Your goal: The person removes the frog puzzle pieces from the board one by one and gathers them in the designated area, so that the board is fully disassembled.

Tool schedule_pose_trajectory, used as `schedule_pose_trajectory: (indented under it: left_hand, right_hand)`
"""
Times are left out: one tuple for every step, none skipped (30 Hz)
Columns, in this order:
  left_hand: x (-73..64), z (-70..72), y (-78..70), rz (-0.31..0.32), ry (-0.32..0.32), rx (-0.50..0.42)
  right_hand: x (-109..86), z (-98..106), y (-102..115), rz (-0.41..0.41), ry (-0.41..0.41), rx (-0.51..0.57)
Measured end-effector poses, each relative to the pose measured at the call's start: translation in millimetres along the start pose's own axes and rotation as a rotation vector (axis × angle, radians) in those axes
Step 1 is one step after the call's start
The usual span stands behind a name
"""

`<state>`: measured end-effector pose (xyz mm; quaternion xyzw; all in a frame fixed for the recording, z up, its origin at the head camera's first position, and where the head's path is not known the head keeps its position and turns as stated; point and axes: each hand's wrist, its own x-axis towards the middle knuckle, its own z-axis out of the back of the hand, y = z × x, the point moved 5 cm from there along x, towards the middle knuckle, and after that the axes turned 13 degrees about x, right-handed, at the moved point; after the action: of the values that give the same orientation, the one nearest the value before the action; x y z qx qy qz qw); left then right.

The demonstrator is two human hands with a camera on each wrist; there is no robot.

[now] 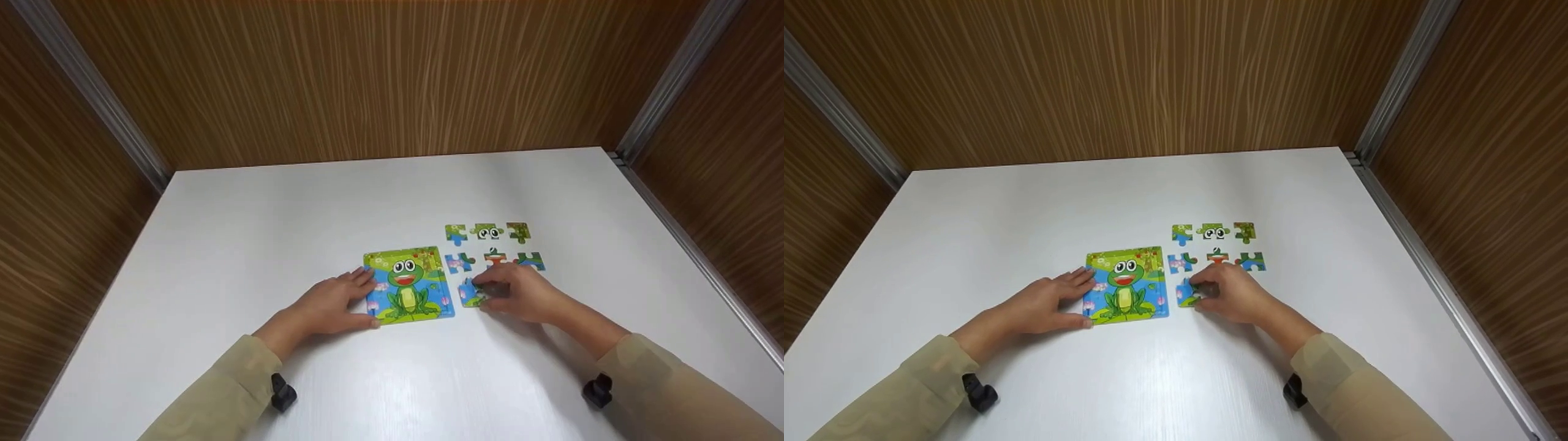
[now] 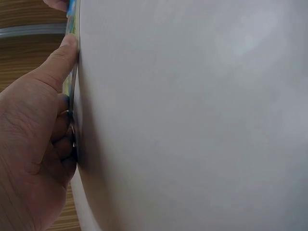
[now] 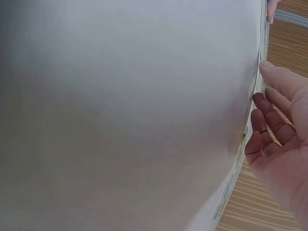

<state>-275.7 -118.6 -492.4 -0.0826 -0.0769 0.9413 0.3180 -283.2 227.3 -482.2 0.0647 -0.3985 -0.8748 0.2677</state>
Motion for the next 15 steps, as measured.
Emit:
schedule_pose_trajectory:
  left_hand:
    - [-0.1,0.0,0.0,0.001,0.002,0.001]
    - [-0.2,0.0,0.1,0.001,0.002,0.001]
    - [-0.2,0.0,0.1,0.001,0.001,-0.002]
    - [-0.2,0.0,0.2,0.001,0.000,-0.004]
    - [-0.1,-0.1,0.3,0.004,0.002,-0.003]
    - [0.0,-0.2,0.3,0.006,0.003,-0.002]
    - [0.0,-0.2,0.3,0.007,0.004,0.001]
    - [0.0,-0.3,0.4,0.009,0.005,0.004]
    - [0.0,-0.3,0.4,0.010,0.005,0.006]
    - [-0.1,-0.2,0.3,0.010,0.005,0.008]
    - [-0.2,-0.3,0.3,0.009,0.004,0.008]
    - [-0.4,-0.1,0.1,0.004,0.000,0.006]
    - [-0.4,-0.1,0.1,0.000,-0.004,0.003]
    - [-0.3,-0.3,0.2,-0.002,-0.004,0.002]
    - [-0.2,-0.3,0.2,-0.005,-0.004,0.000]
  right_hand:
    - [0.1,-0.2,-0.1,0.000,0.001,-0.001]
    - [0.2,-0.5,-0.3,0.001,0.002,-0.003]
    - [0.2,-0.7,-0.4,0.002,0.003,-0.002]
    - [0.3,-0.9,-0.5,0.003,0.003,-0.001]
    - [0.4,-1.1,-0.6,0.005,0.003,0.001]
    - [0.5,-1.2,-0.6,0.006,0.003,0.002]
    - [0.7,-1.3,-0.7,0.008,0.004,0.005]
    - [0.8,-1.5,-0.6,0.011,0.004,0.006]
    - [1.0,-1.6,-0.4,0.015,0.003,0.006]
    - [1.1,-1.8,-0.2,0.019,0.003,0.003]
    - [1.2,-2.1,-0.1,0.022,0.004,0.001]
    - [1.1,-2.3,0.1,0.026,0.004,-0.003]
    - [1.1,-2.5,0.3,0.030,0.004,-0.007]
    - [1.1,-2.6,0.3,0.032,0.003,-0.011]
    - [1.0,-2.7,0.2,0.033,0.002,-0.013]
